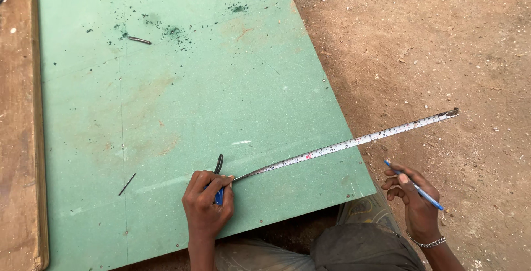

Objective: The person kneels at a large green board resting on a low support and measures along its edge with a tape measure, holding the tape in place with one hand while marking points and lines on the board with a pen. They reposition the tape measure repeatedly to mark several locations along the board edge.

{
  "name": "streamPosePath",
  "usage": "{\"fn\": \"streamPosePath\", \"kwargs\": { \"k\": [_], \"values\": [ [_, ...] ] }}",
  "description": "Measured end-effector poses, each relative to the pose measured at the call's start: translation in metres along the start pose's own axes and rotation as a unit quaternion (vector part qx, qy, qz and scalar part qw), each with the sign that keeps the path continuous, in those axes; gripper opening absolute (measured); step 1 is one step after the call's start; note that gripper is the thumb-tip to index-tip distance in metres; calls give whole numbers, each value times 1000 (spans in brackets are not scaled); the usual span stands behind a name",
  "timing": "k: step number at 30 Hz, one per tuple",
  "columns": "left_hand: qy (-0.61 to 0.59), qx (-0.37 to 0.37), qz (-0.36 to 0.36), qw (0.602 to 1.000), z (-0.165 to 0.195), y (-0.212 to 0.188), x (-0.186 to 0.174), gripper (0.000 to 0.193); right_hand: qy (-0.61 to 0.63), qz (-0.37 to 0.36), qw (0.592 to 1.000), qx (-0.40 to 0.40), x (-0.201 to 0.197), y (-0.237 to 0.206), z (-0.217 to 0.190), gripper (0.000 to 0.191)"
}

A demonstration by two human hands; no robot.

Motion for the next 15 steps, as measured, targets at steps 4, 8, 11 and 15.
{"fn": "streamPosePath", "kwargs": {
  "k": [4, 8, 11, 15],
  "values": [
    [-3, 4, 6, 1000, 0, 0, 0, 17, -198, 46, 975, 90, -44, -10, 46, 34],
    [-3, 10, 14, 1000, 1, 0, -1, 16, -326, 211, 897, 210, -135, -69, 76, 30],
    [5, 12, 15, 1000, 1, 2, -1, 15, -344, 261, 841, 326, -150, -99, 86, 30],
    [13, 25, 23, 999, 6, -2, -2, 17, -342, 253, 816, 391, -156, -122, 62, 29]
  ]
}}
Point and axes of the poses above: each hand's wrist, its own y-axis towards the middle knuckle, its own x-axis out of the palm, z = x × y, the point moved 9 cm from there along y, towards the middle knuckle, and after that the axes turned 2 degrees about z, right-handed, at the moved point
